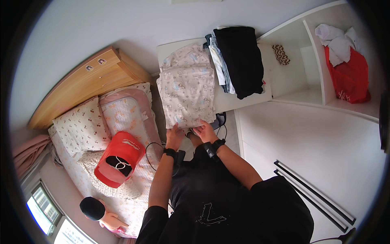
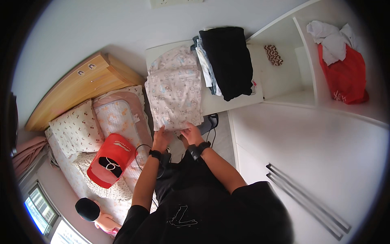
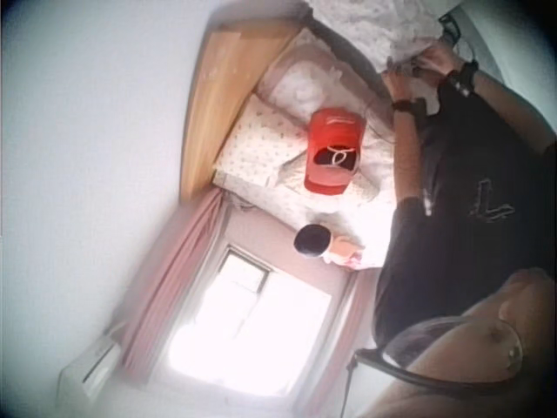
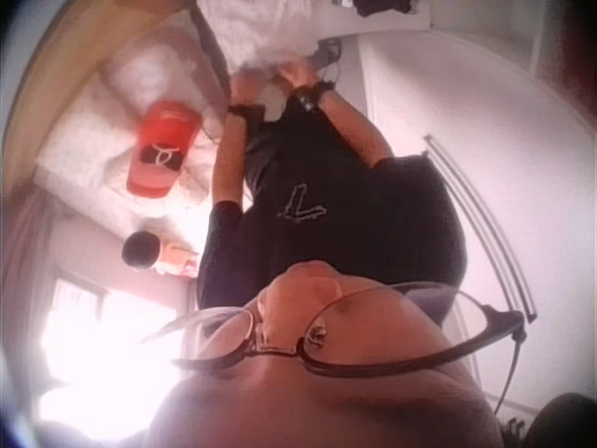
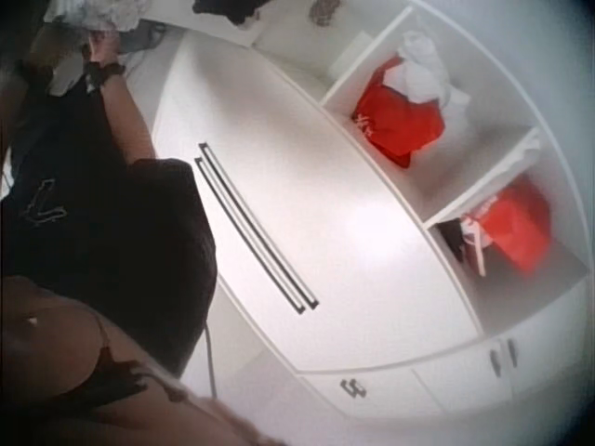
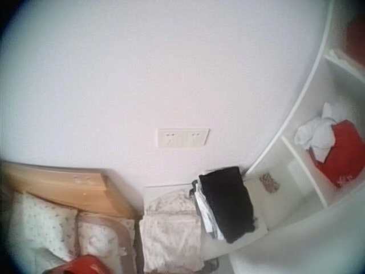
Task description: The person takes black clothing items from a red bag, spreads a dress out on a bed to smooth it, and places the folded items onto a shelf in a closet.
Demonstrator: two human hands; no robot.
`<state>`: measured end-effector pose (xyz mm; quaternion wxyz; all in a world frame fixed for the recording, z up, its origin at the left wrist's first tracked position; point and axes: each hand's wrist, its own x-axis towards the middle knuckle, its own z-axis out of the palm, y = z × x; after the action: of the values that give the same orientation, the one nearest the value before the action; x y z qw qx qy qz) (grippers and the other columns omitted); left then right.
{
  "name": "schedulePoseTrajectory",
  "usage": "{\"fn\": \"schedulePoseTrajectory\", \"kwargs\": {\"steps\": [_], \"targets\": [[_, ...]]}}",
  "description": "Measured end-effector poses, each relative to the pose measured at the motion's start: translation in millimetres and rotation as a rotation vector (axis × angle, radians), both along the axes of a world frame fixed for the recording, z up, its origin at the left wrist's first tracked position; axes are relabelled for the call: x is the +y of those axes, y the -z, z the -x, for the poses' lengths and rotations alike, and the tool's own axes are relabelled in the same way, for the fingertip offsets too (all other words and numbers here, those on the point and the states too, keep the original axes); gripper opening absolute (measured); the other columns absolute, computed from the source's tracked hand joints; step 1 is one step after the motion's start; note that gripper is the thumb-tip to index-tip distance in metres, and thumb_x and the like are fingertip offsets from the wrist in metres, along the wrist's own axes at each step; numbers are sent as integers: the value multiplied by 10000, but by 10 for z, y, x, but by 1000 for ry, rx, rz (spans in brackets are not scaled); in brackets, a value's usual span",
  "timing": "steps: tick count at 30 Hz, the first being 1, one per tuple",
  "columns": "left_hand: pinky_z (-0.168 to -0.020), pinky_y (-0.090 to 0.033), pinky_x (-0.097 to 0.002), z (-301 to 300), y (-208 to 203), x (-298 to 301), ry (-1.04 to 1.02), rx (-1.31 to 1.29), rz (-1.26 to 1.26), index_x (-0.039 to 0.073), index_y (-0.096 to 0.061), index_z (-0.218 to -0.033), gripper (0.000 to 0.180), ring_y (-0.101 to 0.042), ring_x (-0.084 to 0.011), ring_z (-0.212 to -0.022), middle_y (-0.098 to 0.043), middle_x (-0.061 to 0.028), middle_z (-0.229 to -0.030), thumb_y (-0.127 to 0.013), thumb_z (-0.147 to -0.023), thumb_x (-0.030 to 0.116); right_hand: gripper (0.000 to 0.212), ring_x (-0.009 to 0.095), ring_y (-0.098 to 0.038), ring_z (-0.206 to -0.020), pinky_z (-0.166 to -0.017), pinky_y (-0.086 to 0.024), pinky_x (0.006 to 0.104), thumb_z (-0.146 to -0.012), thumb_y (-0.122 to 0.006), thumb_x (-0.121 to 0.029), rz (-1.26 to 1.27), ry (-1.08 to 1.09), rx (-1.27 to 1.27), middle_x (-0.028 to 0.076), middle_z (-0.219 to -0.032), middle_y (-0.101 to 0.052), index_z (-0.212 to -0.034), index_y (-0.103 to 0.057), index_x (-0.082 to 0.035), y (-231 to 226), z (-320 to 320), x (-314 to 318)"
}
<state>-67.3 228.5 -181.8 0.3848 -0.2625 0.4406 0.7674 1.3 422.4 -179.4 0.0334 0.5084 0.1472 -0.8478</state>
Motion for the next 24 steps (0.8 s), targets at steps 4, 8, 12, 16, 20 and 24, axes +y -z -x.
{"fn": "schedulePoseTrajectory", "kwargs": {"steps": [4, 8, 12, 16, 20, 24], "targets": [[-817, -518, -433, 177, 193, 76, -312, -232, 152, 99, -549, -1279, 404, -621, -234, -985, -642, -98, -1125, -728, -919, 141, 407, 255, -574, -1262, -1109, -438, 471, -984, -666, -216, -37, 29, -76, 75, -1324, -635, -1355, -551, -93, -26, 17, 421], [-748, -510, -386, 255, 228, 25, -225, -132, 218, 83, -597, -1259, 427, -629, -198, -874, -671, -54, -1027, -779, -876, 143, 409, 237, -635, -1157, -997, -497, 469, -931, -733, -177, -147, -128, 32, 49, -1209, -665, -1293, -574, -72, 156, 93, 682], [-737, -524, -359, 298, -42, 87, -68, -25, 323, 53, -625, -1208, 396, -656, -196, -895, -687, -56, -1077, -795, -860, 139, 349, 217, -638, -1041, -903, -509, 396, -910, -767, -194, -154, -229, -19, 44, -1141, -674, -1215, -630, -94, 227, 30, 700], [-752, -548, -346, 284, -42, 54, -49, 21, 396, 40, -618, -1218, 418, -670, -205, -930, -693, -64, -1099, -799, -850, 117, 342, 187, -608, -936, -839, -499, 363, -880, -807, -256, -125, -376, -167, 38, -1076, -677, -1153, -662, -108, 107, 78, 588], [-766, -558, -340, 259, -48, 103, -54, -8, 425, 39, -603, -1220, 431, -670, -207, -939, -690, -63, -1094, -800, -841, 103, 401, 174, -608, -946, -837, -502, 365, -845, -842, -314, -201, -428, -184, 36, -1051, -682, -1142, -668, -108, 90, 80, 484], [-763, -558, -342, 188, 21, 20, -75, 9, 409, 47, -594, -1203, 432, -667, -207, -943, -686, -64, -1097, -805, -828, 91, 414, 181, -616, -991, -862, -503, 377, -852, -834, -306, -281, -457, -154, 27, -1098, -680, -1176, -668, -108, 22, 32, 434]]}}
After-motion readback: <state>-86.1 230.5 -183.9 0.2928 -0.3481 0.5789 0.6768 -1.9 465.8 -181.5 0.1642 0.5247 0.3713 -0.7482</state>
